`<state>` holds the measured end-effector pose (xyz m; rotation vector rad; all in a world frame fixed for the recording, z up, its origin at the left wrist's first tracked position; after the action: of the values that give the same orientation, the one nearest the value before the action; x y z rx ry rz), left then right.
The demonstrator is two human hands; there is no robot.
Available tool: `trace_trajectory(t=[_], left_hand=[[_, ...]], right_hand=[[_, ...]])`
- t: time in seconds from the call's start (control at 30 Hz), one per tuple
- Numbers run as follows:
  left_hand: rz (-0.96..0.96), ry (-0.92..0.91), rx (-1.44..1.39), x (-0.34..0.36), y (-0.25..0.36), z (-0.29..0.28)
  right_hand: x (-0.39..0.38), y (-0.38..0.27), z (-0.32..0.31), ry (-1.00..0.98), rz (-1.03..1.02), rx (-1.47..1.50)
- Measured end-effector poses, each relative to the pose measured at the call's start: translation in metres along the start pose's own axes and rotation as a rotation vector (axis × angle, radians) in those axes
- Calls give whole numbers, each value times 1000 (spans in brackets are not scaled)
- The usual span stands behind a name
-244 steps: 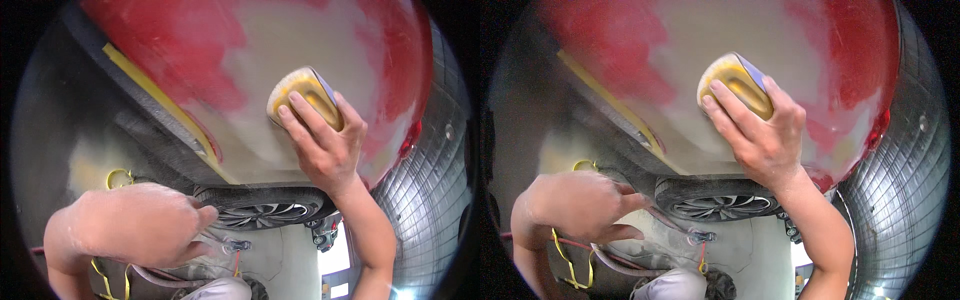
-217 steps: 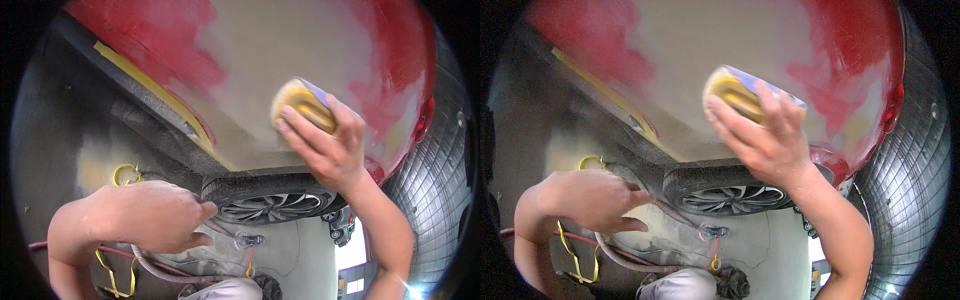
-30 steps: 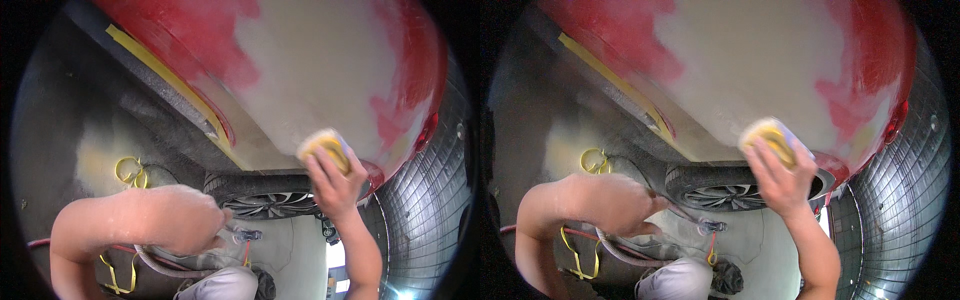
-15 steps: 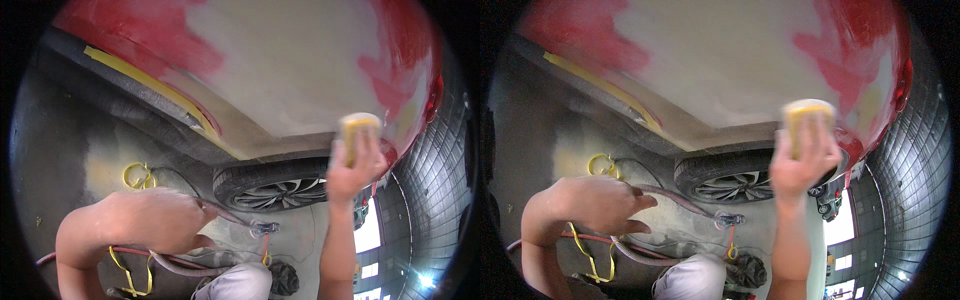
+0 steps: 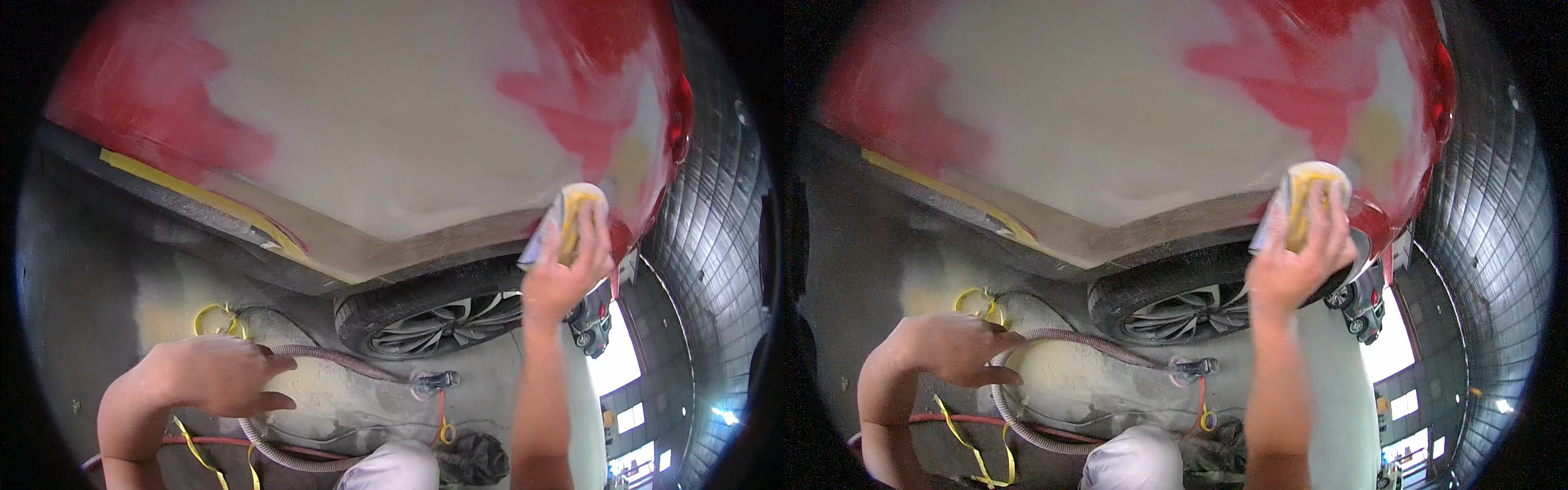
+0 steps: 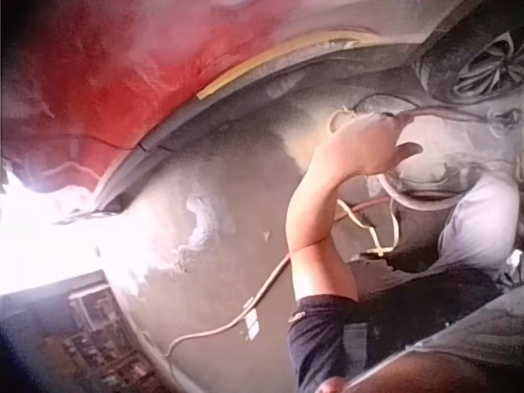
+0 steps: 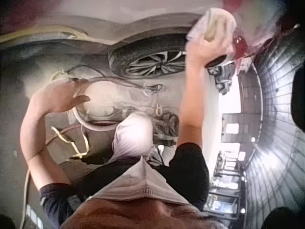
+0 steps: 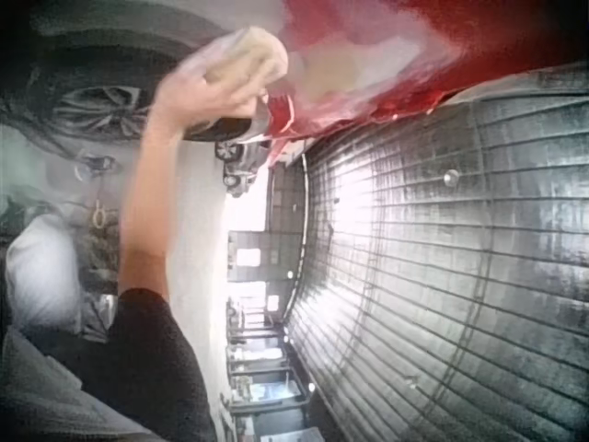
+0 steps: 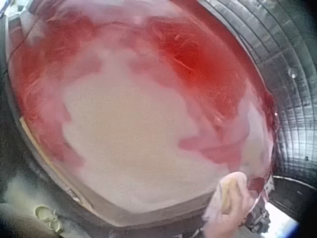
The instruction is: The person sands the rear quarter panel of a red car using a yellow sanding block. They repeatedly rub the surface, pause to feel the texture, and briefly walk away to retrieve a red sanding disc before returning to continue sanding the same area.
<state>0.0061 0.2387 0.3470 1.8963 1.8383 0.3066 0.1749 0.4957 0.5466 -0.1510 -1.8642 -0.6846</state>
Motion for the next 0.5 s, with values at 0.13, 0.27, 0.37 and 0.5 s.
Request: trace_trajectory(t=[0.13, 0.27, 0.37, 0.5], left_hand=[[39, 121, 27, 6, 5, 5], [33, -7, -7, 17, 7, 7], [8, 22, -4, 6, 6, 10], [31, 35, 34, 18, 15, 4]], right_hand=[[-50, -93, 29, -112, -247, 160], [-31, -56, 21, -123, -363, 162], [13, 15, 2, 44, -2, 76], [-15, -39, 16, 1, -128, 171]])
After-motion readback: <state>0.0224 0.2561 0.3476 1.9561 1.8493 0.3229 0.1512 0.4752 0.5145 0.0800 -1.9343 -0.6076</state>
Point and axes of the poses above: each hand's wrist, its own x-axis towards the middle knuckle, its own z-axis out of the palm, y = z × x, the point moved 3 cm from there along x, towards the middle knuckle, and after that the axes turned 12 degrees about x, right-handed, at the moved point
